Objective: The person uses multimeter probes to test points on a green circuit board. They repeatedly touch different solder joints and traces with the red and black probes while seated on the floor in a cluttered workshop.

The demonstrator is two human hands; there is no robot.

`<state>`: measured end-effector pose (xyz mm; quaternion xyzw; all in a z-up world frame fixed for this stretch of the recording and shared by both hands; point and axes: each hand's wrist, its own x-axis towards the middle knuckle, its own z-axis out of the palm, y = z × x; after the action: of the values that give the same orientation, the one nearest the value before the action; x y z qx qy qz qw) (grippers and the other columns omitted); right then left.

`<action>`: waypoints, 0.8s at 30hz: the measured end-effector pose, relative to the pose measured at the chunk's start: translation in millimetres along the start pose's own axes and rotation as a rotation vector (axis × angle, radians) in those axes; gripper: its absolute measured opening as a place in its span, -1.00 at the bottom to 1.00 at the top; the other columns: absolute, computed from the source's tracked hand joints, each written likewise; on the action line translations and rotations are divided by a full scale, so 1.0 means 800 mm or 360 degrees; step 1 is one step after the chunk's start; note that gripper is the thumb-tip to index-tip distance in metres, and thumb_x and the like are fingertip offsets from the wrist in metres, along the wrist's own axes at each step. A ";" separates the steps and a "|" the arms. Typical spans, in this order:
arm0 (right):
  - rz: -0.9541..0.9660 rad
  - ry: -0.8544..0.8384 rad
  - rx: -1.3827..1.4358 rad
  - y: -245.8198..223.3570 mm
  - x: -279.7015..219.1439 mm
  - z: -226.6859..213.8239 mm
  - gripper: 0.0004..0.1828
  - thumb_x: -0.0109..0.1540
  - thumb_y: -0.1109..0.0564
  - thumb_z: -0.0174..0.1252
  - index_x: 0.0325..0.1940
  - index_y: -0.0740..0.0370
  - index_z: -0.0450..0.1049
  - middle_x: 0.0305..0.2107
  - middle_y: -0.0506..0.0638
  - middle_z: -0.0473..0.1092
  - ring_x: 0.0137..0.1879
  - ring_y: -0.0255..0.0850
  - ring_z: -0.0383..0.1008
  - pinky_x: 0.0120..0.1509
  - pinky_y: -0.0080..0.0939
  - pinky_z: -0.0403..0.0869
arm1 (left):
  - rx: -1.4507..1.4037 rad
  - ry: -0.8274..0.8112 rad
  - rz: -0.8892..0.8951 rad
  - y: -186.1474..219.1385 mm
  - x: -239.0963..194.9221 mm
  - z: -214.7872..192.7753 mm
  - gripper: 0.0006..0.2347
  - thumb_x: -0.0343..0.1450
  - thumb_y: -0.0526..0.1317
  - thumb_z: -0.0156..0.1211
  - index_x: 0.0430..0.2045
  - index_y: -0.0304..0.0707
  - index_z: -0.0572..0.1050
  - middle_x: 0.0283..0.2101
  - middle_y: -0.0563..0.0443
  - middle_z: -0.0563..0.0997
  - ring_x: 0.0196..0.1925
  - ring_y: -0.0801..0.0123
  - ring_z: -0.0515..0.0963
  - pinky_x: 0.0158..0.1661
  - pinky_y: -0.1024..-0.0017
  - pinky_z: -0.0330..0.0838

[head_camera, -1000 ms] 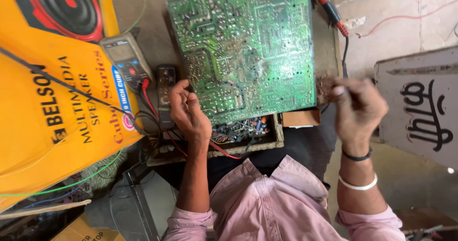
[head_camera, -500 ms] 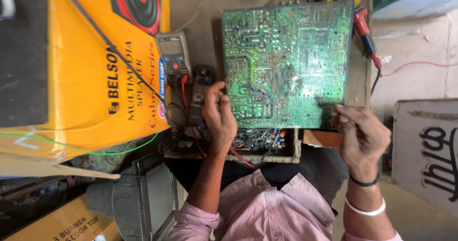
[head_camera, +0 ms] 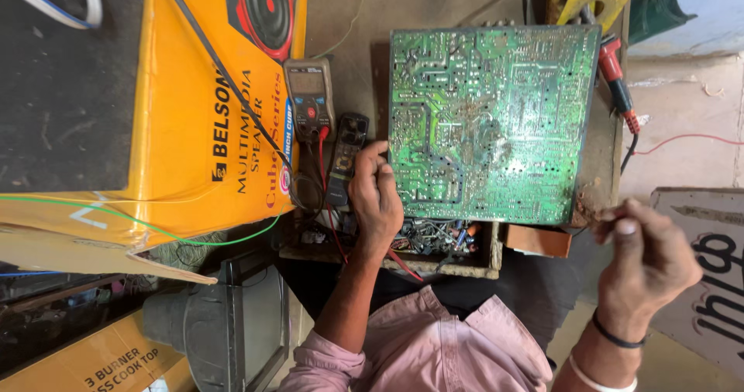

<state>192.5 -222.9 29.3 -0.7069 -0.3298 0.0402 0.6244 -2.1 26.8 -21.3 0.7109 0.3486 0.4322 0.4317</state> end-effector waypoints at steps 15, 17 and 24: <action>0.0071 -0.0432 -0.0521 -0.049 0.041 0.053 -0.86 0.32 0.26 0.28 -0.03 0.26 0.61 -0.23 0.04 0.58 -0.23 -0.32 0.60 -0.14 -0.34 0.52 | 0.0012 0.0016 -0.0072 0.005 -0.001 0.002 -0.72 0.46 -0.46 -0.11 0.04 -0.39 0.43 -0.46 0.07 0.30 -0.49 0.49 0.25 -0.44 0.41 0.16; -0.0030 -0.0433 -0.0537 -0.047 0.059 0.066 -0.87 0.33 0.24 0.31 -0.04 0.26 0.61 -0.20 0.04 0.59 -0.23 -0.29 0.60 -0.15 -0.32 0.52 | 0.0032 0.0014 -0.0066 0.006 -0.001 0.002 -0.72 0.45 -0.46 -0.11 0.04 -0.39 0.43 -0.46 0.07 0.31 -0.49 0.49 0.26 -0.45 0.40 0.16; -0.0322 -0.0610 -0.0600 -0.029 0.100 0.103 -0.90 0.35 0.22 0.28 -0.08 0.28 0.54 -0.26 0.09 0.56 -0.27 -0.20 0.57 -0.20 -0.25 0.48 | 0.0058 0.0032 -0.0007 0.012 0.003 0.002 -0.71 0.45 -0.45 -0.12 0.05 -0.38 0.43 -0.47 0.07 0.34 -0.48 0.49 0.31 -0.42 0.40 0.21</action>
<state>206.5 -110.9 60.8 -0.7536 -0.5122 0.0484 0.4091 1.4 24.4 -12.5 0.7134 0.3623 0.4319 0.4163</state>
